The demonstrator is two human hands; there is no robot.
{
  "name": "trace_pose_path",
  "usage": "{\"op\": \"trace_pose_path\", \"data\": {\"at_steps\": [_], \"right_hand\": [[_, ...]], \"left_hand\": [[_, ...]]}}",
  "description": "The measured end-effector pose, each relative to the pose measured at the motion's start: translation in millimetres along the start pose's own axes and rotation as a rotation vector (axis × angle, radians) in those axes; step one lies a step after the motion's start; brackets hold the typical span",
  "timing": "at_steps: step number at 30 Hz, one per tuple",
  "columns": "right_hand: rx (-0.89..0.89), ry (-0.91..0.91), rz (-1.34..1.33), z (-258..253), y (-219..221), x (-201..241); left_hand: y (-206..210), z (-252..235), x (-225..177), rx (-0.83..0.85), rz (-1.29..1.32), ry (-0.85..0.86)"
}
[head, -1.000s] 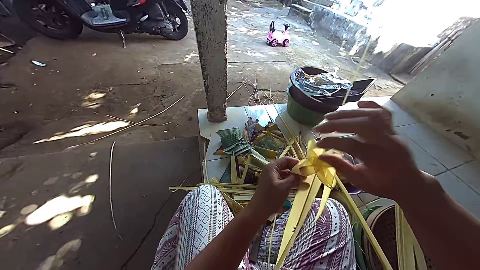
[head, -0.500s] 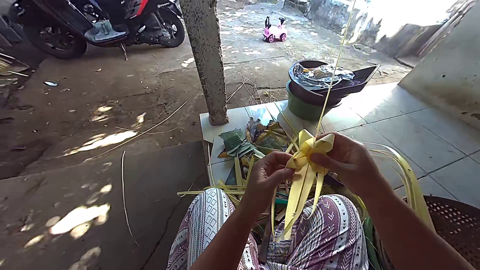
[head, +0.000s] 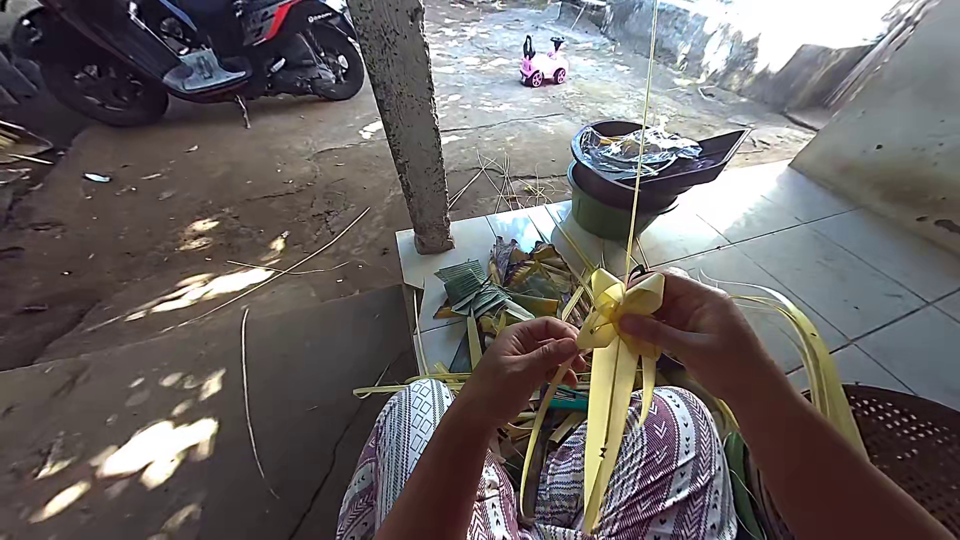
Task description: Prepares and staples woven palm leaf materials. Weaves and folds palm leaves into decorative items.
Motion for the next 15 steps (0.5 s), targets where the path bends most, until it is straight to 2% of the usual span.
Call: {"op": "trace_pose_path", "data": {"at_steps": [2, 3, 7, 9, 11, 15], "right_hand": [[0.016, -0.009, -0.004, 0, 1, 2], [0.021, -0.008, -0.008, 0, 2, 2], [0.017, -0.004, -0.013, 2, 3, -2], [-0.001, -0.008, -0.027, 4, 5, -3], [-0.017, -0.004, -0.042, 6, 7, -6], [-0.072, 0.041, -0.005, 9, 9, -10]], "left_hand": [[-1, -2, 1, -0.039, -0.072, 0.031], [-2, -2, 0, -0.078, -0.182, 0.102], [5, 5, 0, -0.320, -0.833, 0.690], [12, 10, 5, -0.425, -0.971, 0.843], [16, 12, 15, -0.460, -0.936, 0.864], [21, 12, 31, -0.383, -0.604, 0.759]]}}
Point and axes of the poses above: each hand's wrist, its own z-axis away from the middle knuckle, its own y-axis out of the palm, x = y × z, the point moved 5 cm from there along -z, towards the middle knuckle, and after that the axes turned 2 degrees about -x, right-handed, at the moved point
